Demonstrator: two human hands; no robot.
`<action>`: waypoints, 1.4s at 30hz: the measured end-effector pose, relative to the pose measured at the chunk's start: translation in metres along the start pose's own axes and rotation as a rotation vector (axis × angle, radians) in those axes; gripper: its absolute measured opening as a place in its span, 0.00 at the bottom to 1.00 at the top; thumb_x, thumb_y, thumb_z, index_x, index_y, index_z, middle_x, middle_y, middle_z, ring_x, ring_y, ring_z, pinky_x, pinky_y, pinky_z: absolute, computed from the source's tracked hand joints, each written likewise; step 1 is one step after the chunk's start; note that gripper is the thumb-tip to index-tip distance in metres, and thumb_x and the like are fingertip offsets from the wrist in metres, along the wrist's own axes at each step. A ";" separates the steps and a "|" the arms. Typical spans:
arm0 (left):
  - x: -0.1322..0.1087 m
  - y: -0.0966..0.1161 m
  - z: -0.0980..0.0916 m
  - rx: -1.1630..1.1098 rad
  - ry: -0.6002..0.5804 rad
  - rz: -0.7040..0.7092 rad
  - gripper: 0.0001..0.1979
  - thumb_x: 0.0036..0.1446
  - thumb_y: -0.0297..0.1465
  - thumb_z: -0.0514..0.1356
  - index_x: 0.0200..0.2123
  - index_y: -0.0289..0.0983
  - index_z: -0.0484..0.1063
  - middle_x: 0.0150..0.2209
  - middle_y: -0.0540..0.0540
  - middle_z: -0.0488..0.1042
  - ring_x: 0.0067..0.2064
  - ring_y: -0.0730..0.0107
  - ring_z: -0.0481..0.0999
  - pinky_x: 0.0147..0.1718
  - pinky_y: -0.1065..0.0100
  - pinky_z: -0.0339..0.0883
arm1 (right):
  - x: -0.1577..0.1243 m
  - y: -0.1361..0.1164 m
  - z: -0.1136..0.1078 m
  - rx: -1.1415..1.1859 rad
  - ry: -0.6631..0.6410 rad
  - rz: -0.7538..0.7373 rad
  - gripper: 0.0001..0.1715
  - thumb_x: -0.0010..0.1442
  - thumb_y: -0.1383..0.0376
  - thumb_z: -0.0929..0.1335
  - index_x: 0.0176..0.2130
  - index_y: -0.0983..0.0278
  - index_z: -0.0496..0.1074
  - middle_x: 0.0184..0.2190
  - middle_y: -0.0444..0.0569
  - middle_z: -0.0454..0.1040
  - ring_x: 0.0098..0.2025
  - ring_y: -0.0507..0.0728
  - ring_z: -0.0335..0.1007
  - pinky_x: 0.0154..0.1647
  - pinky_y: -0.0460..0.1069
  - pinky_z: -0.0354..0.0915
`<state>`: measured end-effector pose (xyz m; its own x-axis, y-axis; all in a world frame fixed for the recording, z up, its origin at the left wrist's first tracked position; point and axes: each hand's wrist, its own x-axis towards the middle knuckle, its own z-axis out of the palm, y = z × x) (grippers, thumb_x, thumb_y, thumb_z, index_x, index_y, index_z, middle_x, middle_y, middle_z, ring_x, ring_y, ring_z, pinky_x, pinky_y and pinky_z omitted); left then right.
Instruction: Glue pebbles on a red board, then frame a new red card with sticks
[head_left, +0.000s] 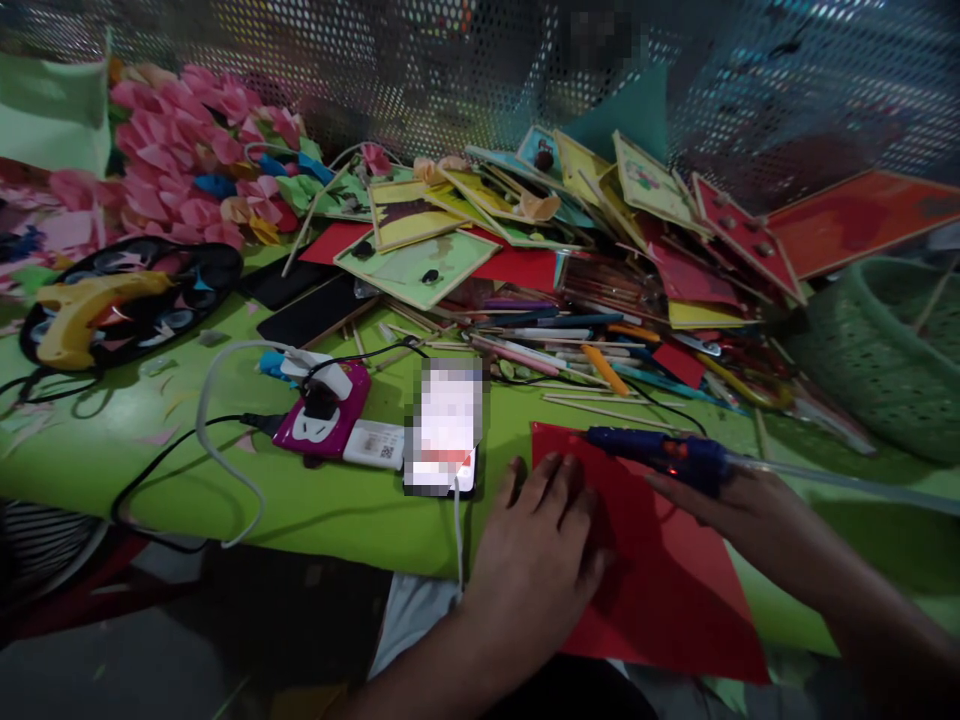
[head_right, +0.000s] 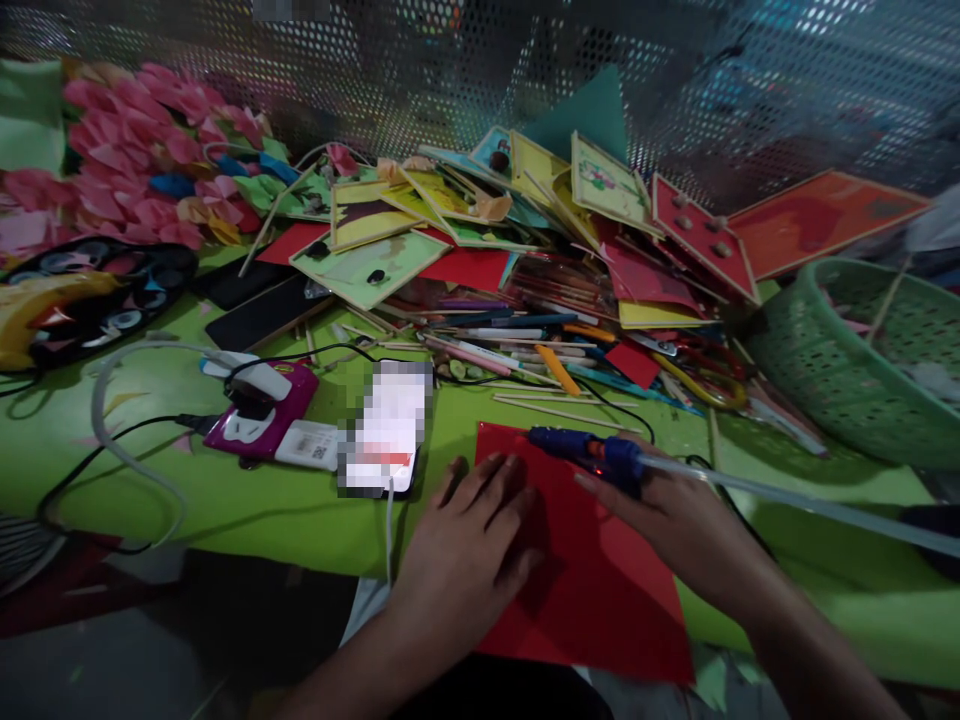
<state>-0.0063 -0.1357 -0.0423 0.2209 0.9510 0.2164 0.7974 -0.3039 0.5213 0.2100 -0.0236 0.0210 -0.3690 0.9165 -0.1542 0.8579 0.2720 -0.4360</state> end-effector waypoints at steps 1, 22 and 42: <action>0.000 0.000 0.000 0.001 -0.004 0.000 0.25 0.71 0.44 0.56 0.64 0.39 0.67 0.71 0.42 0.63 0.72 0.55 0.60 0.70 0.43 0.55 | 0.000 -0.002 0.001 0.003 -0.001 0.011 0.28 0.61 0.41 0.68 0.33 0.58 0.83 0.17 0.44 0.71 0.22 0.59 0.67 0.27 0.51 0.64; 0.000 -0.001 0.002 0.006 0.005 0.002 0.24 0.72 0.44 0.53 0.64 0.40 0.67 0.71 0.44 0.63 0.72 0.56 0.60 0.70 0.43 0.56 | 0.006 0.014 0.010 0.031 -0.025 0.007 0.28 0.58 0.39 0.67 0.27 0.56 0.81 0.17 0.44 0.71 0.22 0.61 0.70 0.23 0.50 0.62; 0.000 -0.002 0.002 -0.005 0.028 0.008 0.23 0.73 0.45 0.53 0.64 0.40 0.68 0.71 0.44 0.63 0.73 0.56 0.60 0.70 0.43 0.55 | -0.002 0.012 0.001 -0.009 0.022 0.054 0.29 0.58 0.40 0.67 0.19 0.57 0.74 0.13 0.42 0.63 0.18 0.56 0.60 0.22 0.50 0.57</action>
<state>-0.0065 -0.1348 -0.0452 0.2118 0.9465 0.2435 0.7931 -0.3120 0.5231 0.2208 -0.0220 0.0148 -0.3138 0.9363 -0.1578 0.8798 0.2242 -0.4192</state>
